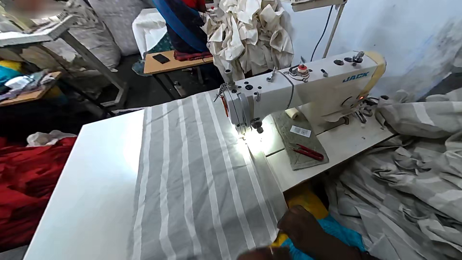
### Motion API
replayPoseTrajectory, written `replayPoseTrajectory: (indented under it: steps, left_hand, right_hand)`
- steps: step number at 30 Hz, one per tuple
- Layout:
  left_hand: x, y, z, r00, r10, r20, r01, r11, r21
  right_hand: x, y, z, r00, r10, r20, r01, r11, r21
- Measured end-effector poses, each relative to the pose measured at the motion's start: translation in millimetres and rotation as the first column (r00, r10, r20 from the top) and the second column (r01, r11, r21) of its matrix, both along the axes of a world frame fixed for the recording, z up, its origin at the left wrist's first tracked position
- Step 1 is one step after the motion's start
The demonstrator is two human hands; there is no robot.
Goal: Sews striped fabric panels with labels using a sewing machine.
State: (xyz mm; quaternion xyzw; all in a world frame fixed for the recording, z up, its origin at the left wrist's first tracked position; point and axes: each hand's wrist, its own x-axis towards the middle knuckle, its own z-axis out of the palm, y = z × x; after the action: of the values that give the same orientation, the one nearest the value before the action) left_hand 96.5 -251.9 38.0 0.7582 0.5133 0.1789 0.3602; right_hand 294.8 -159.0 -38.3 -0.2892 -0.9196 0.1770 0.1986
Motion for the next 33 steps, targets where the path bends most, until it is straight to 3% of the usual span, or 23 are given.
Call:
replayPoseTrajectory:
  steps: [2,5,8,10,14,18,21,26,29,33]
  left_hand:
    - [-10.4,49.4,-10.9,0.969,0.198,-0.144,-0.166,0.964,0.208]
    - [-40.5,133.8,-49.4,0.866,0.299,-0.4,-0.175,0.932,0.317]
    - [-57.7,178.7,-66.8,0.807,0.402,-0.433,-0.202,0.876,0.437]
    - [-54.0,179.3,-69.4,0.777,0.446,-0.445,-0.221,0.854,0.471]
    - [-23.2,129.3,-78.9,0.776,0.49,-0.397,-0.203,0.79,0.578]
    - [-5.8,88.5,-78.3,0.817,0.433,-0.381,-0.166,0.809,0.563]
    - [-6.0,78.3,-71.7,0.85,0.437,-0.294,-0.222,0.803,0.553]
    - [-11.5,78.0,-73.5,0.875,0.465,-0.134,-0.296,0.734,0.611]
    - [-17.1,99.7,-75.9,0.832,0.549,-0.083,-0.35,0.634,0.689]
    - [-30.3,134.2,-76.3,0.808,0.584,-0.079,-0.346,0.578,0.739]
  right_hand:
    - [-7.7,3.8,14.3,0.993,0.026,0.119,-0.008,0.989,-0.144]
    - [-10.4,1.7,32.5,0.968,0.095,0.23,-0.049,0.979,-0.198]
    - [-8.6,-0.5,39.9,0.966,0.108,0.236,-0.065,0.981,-0.185]
    - [-11.1,-3.1,36.3,0.959,0.115,0.259,-0.054,0.971,-0.233]
    - [-16.8,-0.4,30.5,0.961,-0.007,0.276,0.078,0.966,-0.248]
    - [-31.5,8.3,30.1,0.965,-0.183,0.186,0.196,0.979,-0.051]
    - [-41.7,23.6,27.0,0.965,-0.234,0.118,0.229,0.972,0.059]
    - [-59.3,50.3,13.4,0.958,-0.287,-0.016,0.285,0.939,0.195]
    - [-69.0,64.3,12.3,0.957,-0.29,-0.028,0.289,0.931,0.221]
    - [-81.2,93.7,7.7,0.954,-0.281,-0.101,0.296,0.93,0.216]
